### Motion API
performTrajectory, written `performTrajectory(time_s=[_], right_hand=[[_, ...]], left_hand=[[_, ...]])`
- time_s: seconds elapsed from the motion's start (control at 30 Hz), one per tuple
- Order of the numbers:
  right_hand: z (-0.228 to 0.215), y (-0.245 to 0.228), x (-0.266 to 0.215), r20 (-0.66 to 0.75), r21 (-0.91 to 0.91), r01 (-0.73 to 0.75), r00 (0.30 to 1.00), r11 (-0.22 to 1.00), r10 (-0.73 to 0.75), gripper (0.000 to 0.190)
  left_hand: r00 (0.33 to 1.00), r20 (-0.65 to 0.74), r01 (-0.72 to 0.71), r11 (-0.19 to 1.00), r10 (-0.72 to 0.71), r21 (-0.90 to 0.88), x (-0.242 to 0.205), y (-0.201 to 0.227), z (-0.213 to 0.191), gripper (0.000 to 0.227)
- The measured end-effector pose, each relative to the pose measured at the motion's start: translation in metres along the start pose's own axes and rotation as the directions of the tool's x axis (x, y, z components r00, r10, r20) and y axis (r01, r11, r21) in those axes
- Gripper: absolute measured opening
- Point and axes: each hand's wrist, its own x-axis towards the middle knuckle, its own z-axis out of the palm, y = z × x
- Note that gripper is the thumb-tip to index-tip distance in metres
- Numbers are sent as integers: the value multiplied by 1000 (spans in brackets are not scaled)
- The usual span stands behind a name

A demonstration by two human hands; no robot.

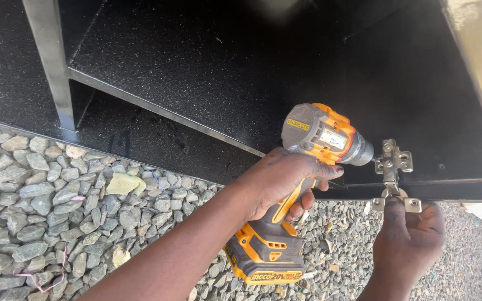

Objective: The person uses a cordless drill to drive screws and attach metal hinges to the inside of a black cabinet frame resting on gravel. They pick up hinges and screws from the ground, position each hinge against the cabinet edge, and drive screws to secure them one at a time.

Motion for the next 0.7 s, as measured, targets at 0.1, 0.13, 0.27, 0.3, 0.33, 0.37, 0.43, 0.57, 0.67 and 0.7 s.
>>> performTrajectory(time_s=[0.1, 0.13, 0.27, 0.3, 0.33, 0.37, 0.43, 0.57, 0.67, 0.7], right_hand=[[0, 3, 2, -14, 36, -25, 1000, 999, 26, 13], [-1, 3, 2, -17, 35, -26, 999, 999, 27, 13], [-1, 7, 3, -19, 79, -5, 1000, 997, 7, 14], [0, 9, 4, -25, 83, 4, 1000, 997, -2, 13], [0, 8, 4, -23, 85, 5, 1000, 996, -3, 13], [0, 8, 3, -27, 93, 19, 999, 996, -16, 13], [-1, 9, 3, -32, 100, 32, 999, 994, -29, 12], [-1, 10, 4, -22, 102, 3, 1000, 995, -1, 14], [-3, 3, 4, -13, 99, 9, 1000, 995, -8, 11], [-3, 0, 4, -6, 95, 24, 1000, 995, -24, 8]], left_hand=[[1000, -1, -1, 1000, 1, -16, 2, -1, 1, 37], [1000, 2, 0, 1000, 0, -15, 3, -1, 1, 37], [1000, -3, -1, 1000, 1, -13, 4, 0, 1, 38], [1000, 1, -4, 1000, 4, 2, 4, 0, 0, 40], [1000, -2, -4, 1000, 4, 1, 3, -1, 0, 40], [1000, 5, -5, 1000, 5, -10, 3, -1, 0, 38], [1000, 13, -4, 1000, 4, -21, 4, -2, 0, 36], [1000, 0, -16, 1000, 16, -10, 6, -3, 1, 36], [1000, -5, -11, 1000, 11, 1, 5, -1, 3, 31], [1000, -12, -7, 1000, 8, 8, 4, 0, 3, 28]])
